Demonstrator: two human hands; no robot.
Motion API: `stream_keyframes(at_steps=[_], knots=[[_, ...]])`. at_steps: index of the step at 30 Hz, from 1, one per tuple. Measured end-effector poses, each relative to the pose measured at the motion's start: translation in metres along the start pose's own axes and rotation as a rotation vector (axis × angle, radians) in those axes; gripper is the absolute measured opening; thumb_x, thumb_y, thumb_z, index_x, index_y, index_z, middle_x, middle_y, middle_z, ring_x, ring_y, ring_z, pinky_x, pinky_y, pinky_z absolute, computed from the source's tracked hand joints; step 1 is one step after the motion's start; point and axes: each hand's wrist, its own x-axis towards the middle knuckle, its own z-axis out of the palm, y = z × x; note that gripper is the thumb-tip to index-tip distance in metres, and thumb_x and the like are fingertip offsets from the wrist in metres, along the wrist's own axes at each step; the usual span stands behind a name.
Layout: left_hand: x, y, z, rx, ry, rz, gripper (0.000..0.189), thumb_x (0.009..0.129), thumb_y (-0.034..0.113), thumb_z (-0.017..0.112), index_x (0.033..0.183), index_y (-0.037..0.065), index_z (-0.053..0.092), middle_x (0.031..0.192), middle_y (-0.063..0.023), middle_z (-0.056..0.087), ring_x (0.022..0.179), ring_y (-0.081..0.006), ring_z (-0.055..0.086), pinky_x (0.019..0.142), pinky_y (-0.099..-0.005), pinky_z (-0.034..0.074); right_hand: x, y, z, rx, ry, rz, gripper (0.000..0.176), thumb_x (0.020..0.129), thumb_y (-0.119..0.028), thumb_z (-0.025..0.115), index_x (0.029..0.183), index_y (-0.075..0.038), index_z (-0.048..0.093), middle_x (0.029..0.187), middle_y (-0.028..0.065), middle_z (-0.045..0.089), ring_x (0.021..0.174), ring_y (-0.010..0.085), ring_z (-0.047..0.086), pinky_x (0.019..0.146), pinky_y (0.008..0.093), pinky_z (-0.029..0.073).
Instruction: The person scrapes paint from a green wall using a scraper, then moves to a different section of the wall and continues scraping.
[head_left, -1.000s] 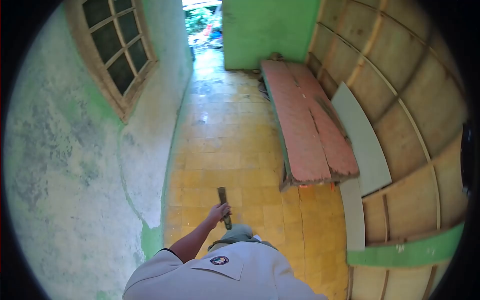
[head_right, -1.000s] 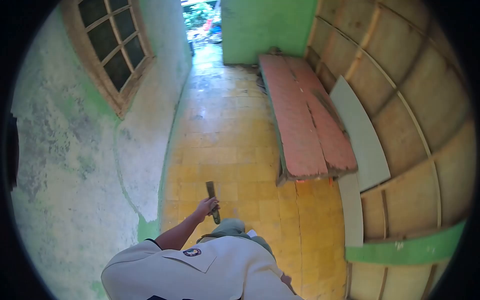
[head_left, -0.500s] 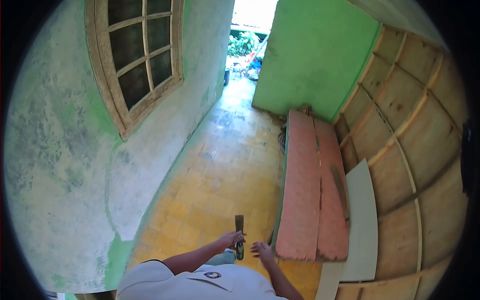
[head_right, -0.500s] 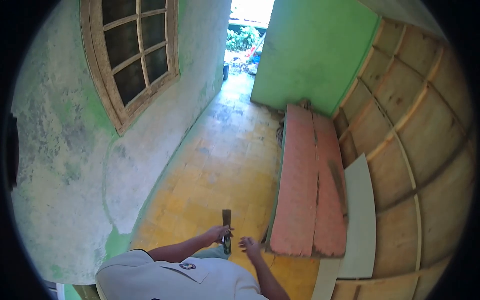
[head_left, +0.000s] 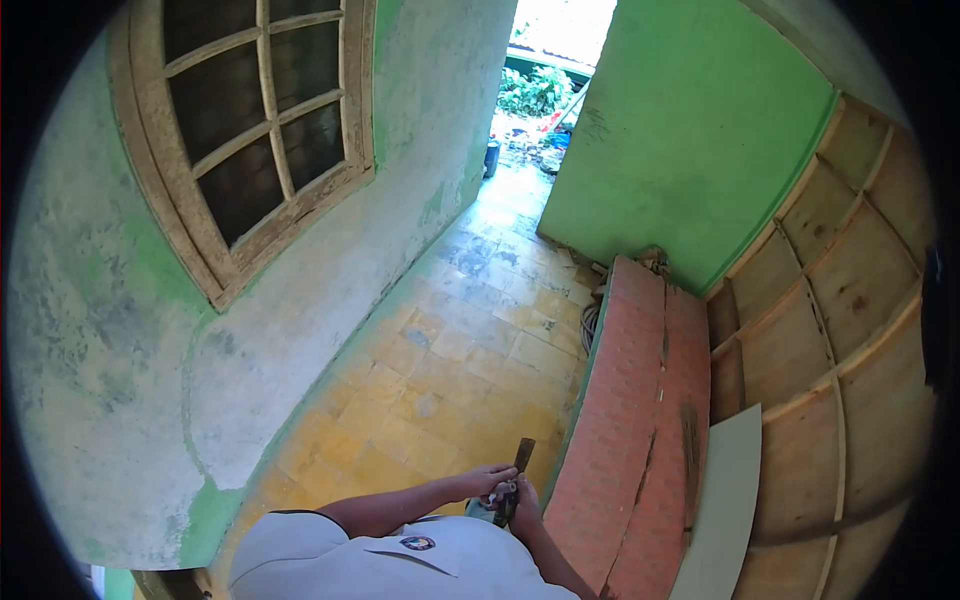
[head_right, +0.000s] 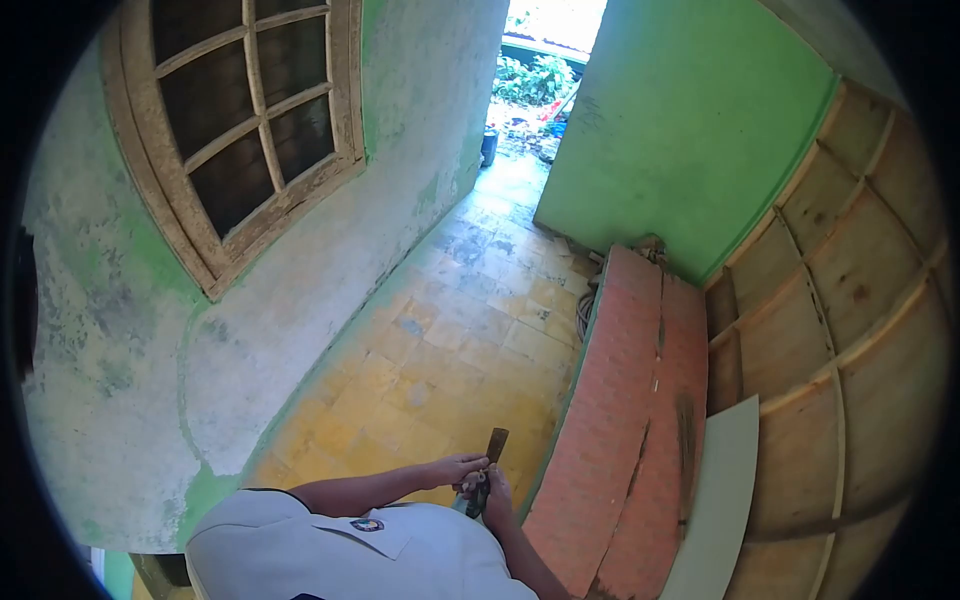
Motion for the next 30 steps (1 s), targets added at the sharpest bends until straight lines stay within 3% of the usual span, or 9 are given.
stream_keyframes(at_steps=[3,5,9,15,19,21,22,26,30], knots=[[0.05,0.034,-0.027,-0.163,0.204,-0.039,0.055,0.094,0.056,0.031,0.118,0.014,0.057,0.073,0.0015,0.055,0.058,-0.0076,0.052,0.052,-0.0231,0.042,0.061,-0.027,-0.036,0.072,0.056,-0.015,0.033,0.098,-0.033,0.041,0.103,-0.003,0.051,0.065,0.0077,0.057,0.053,0.015,0.056,0.052,0.0275,0.05],[0.09,0.044,-0.064,-0.256,0.004,-0.134,0.072,0.087,0.07,0.025,0.123,0.016,0.056,0.084,0.0024,0.052,0.074,-0.0091,0.05,0.064,-0.0289,0.045,0.101,-0.06,-0.055,-0.026,0.078,-0.012,0.032,0.098,-0.032,0.041,0.103,-0.002,0.053,0.063,0.008,0.056,0.053,0.015,0.056,0.051,0.0286,0.051],[0.149,0.077,-0.108,-0.545,-0.018,-0.134,0.075,0.08,0.078,0.027,0.101,0.015,0.062,0.081,0.0035,0.051,0.069,-0.0089,0.045,0.06,-0.0272,0.037,0.175,-0.136,-0.082,-0.109,0.049,0.075,0.033,0.096,-0.032,0.044,0.105,-0.001,0.052,0.062,0.0075,0.055,0.052,0.0174,0.055,0.051,0.0324,0.052],[0.217,0.117,-0.15,-0.61,0.141,-0.011,0.057,0.083,0.07,0.039,0.078,0.016,0.056,0.079,0.0002,0.054,0.074,-0.0148,0.051,0.063,-0.0301,0.039,0.295,-0.225,-0.099,-0.183,-0.157,0.179,0.021,0.09,-0.02,0.052,0.096,0.0,0.055,0.073,0.0107,0.059,0.061,0.0211,0.06,0.058,0.0336,0.052],[0.238,0.133,-0.178,-0.852,0.234,0.098,0.045,0.084,0.058,0.043,0.074,0.015,0.053,0.076,0.0011,0.054,0.077,-0.0169,0.055,0.063,-0.0327,0.041,0.368,-0.248,-0.086,-0.254,-0.232,0.214,0.02,0.088,-0.017,0.052,0.096,0.001,0.054,0.077,0.0111,0.059,0.063,0.0216,0.06,0.06,0.0343,0.051],[0.25,0.137,-0.21,-0.967,0.152,0.051,0.044,0.084,0.056,0.044,0.073,0.015,0.052,0.075,0.0009,0.054,0.077,-0.0194,0.056,0.069,-0.0394,0.046,0.41,-0.251,-0.078,-0.162,-0.294,0.209,0.019,0.087,-0.017,0.052,0.096,0.0,0.054,0.078,0.0109,0.058,0.064,0.0218,0.06,0.061,0.0344,0.051],[0.256,0.14,-0.224,-0.95,0.152,0.102,0.05,0.083,0.063,0.045,0.072,0.015,0.051,0.073,0.0013,0.052,0.074,-0.0184,0.056,0.072,-0.044,0.048,0.428,-0.254,-0.073,-0.151,-0.295,0.219,0.023,0.089,-0.022,0.053,0.096,0.0,0.054,0.079,0.0105,0.058,0.065,0.0218,0.059,0.061,0.0352,0.051],[0.29,0.182,-0.288,-0.866,0.212,0.042,0.055,0.077,0.072,0.049,0.071,0.017,0.05,0.072,0.0025,0.05,0.071,-0.0148,0.055,0.072,-0.04,0.05,0.506,-0.277,-0.058,-0.166,-0.311,0.254,0.031,0.093,-0.032,0.051,0.093,-0.001,0.053,0.078,0.0104,0.058,0.065,0.0216,0.059,0.06,0.0355,0.051],[0.338,0.262,-0.355,-0.611,0.291,0.052,0.046,0.083,0.058,0.056,0.081,0.013,0.047,0.074,0.0006,0.047,0.069,-0.0117,0.051,0.078,-0.0388,0.051,0.577,-0.32,-0.037,-0.17,-0.287,0.234,0.03,0.094,-0.031,0.051,0.093,-0.001,0.053,0.075,0.01,0.058,0.063,0.0205,0.059,0.058,0.0343,0.052]])
